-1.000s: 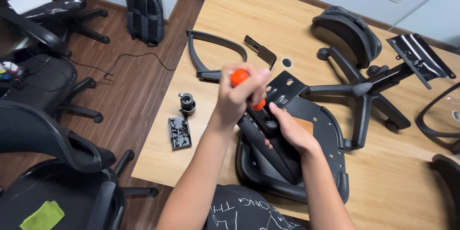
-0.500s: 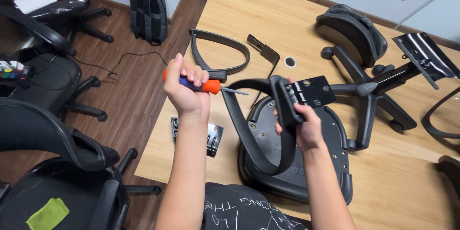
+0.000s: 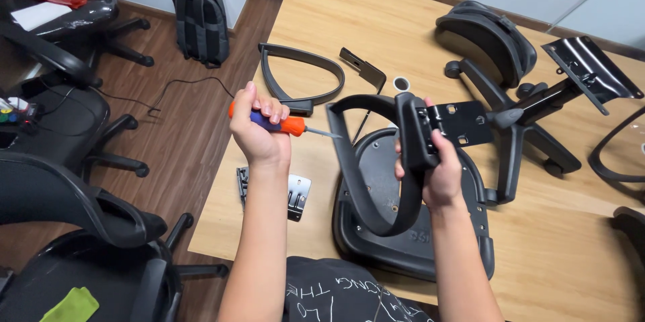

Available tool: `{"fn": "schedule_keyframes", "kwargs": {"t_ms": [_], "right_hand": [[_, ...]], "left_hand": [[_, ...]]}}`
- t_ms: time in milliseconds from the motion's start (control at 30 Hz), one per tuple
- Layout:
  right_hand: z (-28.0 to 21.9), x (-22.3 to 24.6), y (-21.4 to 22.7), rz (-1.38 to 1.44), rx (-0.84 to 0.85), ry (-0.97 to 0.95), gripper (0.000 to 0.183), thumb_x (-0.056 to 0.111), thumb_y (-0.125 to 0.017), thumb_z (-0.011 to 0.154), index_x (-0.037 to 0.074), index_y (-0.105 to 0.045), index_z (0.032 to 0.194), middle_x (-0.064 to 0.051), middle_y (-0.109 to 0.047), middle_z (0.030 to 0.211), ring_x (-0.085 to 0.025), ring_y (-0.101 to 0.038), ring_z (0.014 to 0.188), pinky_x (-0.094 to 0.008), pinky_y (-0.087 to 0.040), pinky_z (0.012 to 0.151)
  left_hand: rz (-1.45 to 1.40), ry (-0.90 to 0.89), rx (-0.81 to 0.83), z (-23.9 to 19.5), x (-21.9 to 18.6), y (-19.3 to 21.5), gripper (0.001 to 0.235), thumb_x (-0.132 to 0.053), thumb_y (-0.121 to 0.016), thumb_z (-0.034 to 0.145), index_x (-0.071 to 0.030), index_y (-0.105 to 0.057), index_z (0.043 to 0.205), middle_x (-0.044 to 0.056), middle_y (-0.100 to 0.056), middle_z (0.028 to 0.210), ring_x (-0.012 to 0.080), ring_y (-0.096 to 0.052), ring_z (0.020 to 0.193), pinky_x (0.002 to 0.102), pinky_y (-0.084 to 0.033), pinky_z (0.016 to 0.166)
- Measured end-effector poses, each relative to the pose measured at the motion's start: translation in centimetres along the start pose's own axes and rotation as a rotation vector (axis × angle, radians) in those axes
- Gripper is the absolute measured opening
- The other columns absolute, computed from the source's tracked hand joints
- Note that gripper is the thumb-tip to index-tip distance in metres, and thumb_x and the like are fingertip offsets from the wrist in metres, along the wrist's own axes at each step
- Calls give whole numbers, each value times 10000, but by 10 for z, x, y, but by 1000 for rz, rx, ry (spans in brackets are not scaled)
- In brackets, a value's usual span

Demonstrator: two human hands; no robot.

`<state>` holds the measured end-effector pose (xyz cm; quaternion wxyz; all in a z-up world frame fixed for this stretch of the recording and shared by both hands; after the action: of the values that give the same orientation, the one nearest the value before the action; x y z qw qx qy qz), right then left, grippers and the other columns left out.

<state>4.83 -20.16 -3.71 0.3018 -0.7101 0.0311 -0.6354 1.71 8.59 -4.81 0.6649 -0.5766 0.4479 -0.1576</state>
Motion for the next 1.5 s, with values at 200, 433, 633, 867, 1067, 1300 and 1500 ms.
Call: {"fn": "schedule_keyframes", "kwargs": {"t_ms": [200, 433, 633, 867, 1067, 1300, 1500], "right_hand": [[1, -16, -2, -288, -73, -52, 750, 315, -480, 1027, 237, -167, 1703, -147, -652, 963, -245, -631, 685, -378, -535, 666], [9, -55, 29, -283, -136, -254, 543, 351, -456, 1076, -117, -624, 1293, -223, -725, 949, -252, -728, 830, -378, -573, 815], [18, -66, 30, -184, -94, -238, 478, 333, -382, 1031, -54, -652, 1106, -141, -707, 949, -243, -699, 767, -393, -567, 744], [23, -62, 27, -239, -94, -260, 513, 391, -359, 1069, -13, -675, 1070, -160, -689, 844, -223, -669, 678, -356, -534, 698], [38, -68, 60, -253, -197, -327, 506, 377, -373, 1055, -25, -678, 1013, -151, -676, 845, -221, -672, 712, -352, -544, 744], [83, -50, 96, -16, -268, -230, 509, 412, -346, 1042, -20, -613, 1074, -135, -658, 912, -237, -634, 739, -393, -542, 726], [135, -87, 152, 268, -325, -262, 540, 424, -343, 1048, -47, -593, 1131, -172, -651, 982, -236, -597, 789, -363, -516, 726]], "left_hand": [[117, -35, 7, -5, -9, 0, 305, -173, -650, 941, -132, -436, 729, 18, -448, 627, 131, -414, 540, 317, -361, 566], [204, -25, 51, -5, -14, 11, 239, -136, -644, 948, -97, -490, 770, 35, -504, 698, 136, -479, 598, 326, -414, 607], [195, -7, 24, -1, -13, 29, 115, -106, -618, 912, -70, -529, 849, 58, -542, 761, 149, -509, 612, 330, -426, 598], [347, 127, 140, 4, 5, 45, 264, 24, -563, 752, -46, -529, 1005, 88, -548, 855, 179, -546, 694, 332, -470, 652], [324, 110, 135, 10, 10, 61, 443, 111, -508, 674, -50, -486, 1086, 100, -523, 963, 208, -553, 809, 341, -491, 763], [300, 134, 90, 16, 11, 67, 462, 111, -492, 658, -52, -483, 1090, 109, -520, 946, 213, -555, 796, 353, -494, 769], [318, 144, 56, 28, 15, 74, 476, 116, -482, 645, -47, -493, 1091, 117, -523, 936, 215, -555, 783, 360, -504, 753]]}}
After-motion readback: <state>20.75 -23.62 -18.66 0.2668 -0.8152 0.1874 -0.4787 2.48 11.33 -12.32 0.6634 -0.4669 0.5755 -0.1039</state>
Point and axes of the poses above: each hand's wrist, its own z-axis towards the middle knuckle, its own y-axis out of the back of the hand, x = y × z, the point moved 4 cm from there along z, towards the middle knuckle
